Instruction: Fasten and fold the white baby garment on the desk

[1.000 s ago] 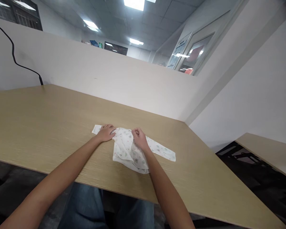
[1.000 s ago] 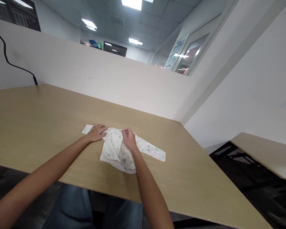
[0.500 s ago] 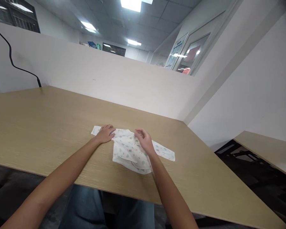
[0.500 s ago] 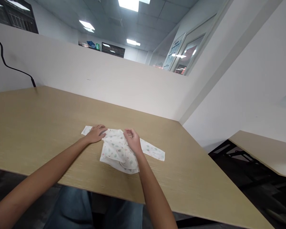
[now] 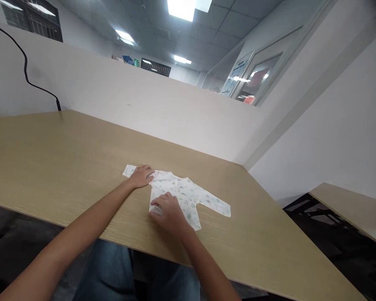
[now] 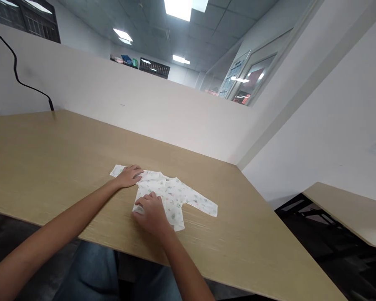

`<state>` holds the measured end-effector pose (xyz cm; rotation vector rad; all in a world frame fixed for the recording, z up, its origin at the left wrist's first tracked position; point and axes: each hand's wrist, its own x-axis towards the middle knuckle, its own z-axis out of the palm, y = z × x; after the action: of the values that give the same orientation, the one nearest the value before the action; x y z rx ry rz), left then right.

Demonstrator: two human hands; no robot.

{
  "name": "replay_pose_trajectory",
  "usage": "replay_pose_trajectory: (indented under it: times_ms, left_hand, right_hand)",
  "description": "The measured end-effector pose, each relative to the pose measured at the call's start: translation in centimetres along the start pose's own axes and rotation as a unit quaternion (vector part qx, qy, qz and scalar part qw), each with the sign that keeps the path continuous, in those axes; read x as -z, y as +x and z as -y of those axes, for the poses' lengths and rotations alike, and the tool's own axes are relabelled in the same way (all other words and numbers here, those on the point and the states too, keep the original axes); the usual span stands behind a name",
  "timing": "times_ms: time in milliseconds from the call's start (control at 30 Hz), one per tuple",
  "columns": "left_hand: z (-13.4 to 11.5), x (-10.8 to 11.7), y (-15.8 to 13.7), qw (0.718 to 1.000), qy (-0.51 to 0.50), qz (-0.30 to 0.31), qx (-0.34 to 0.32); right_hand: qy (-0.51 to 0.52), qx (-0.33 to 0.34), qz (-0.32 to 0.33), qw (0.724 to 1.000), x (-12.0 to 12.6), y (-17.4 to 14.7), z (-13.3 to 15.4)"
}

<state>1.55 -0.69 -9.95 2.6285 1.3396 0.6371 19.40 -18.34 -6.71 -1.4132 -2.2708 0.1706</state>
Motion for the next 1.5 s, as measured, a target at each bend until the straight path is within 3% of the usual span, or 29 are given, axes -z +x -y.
replay_pose_trajectory:
  times_ms: [200, 433, 533, 667, 833, 1000, 1233, 1333, 1500]
  left_hand:
    - [-0.1, 0.1, 0.0, 1.0, -0.002, 0.0, 0.003]
    - [-0.1, 0.2, 0.1, 1.0, -0.008, 0.013, 0.012]
    - [-0.1, 0.1, 0.2, 1.0, -0.013, 0.011, 0.011]
    - [0.0, 0.0, 0.2, 1.0, -0.016, 0.005, 0.01]
    - [-0.2, 0.1, 0.1, 1.0, -0.016, 0.009, 0.013]
    - [-0.2, 0.0, 0.2, 1.0, -0.012, 0.013, 0.02]
    - [-0.1, -0.1, 0.3, 0.999, -0.024, 0.019, 0.019]
    - [-0.1, -0.1, 0.3, 0.999, -0.024, 0.019, 0.018]
    - [0.0, -0.2, 0.3, 0.999, -0.03, 0.021, 0.017]
  right_hand:
    - [-0.01, 0.03, 0.048, 0.998, 0.8, 0.5, 0.6]
    - [-0.044, 0.193, -0.027, 0.98, 2.7, -0.2, 1.3]
    - [-0.021, 0.232, -0.026, 0.972, 3.8, -0.8, 1.5]
    - [0.007, 0.193, -0.027, 0.981, 3.9, -0.9, 1.7]
    - [-0.071, 0.113, 0.029, 0.991, 1.3, 0.0, 2.0]
    - [-0.2, 0.088, 0.056, 0.974, -0.5, 1.0, 2.7]
    - [-0.245, 0.048, 0.089, 0.964, 0.1, 0.5, 2.4]
    - [-0.247, 0.068, 0.061, 0.965, 0.4, 0.1, 2.4]
    - [-0.172, 0.142, -0.044, 0.974, 1.3, -0.2, 2.2]
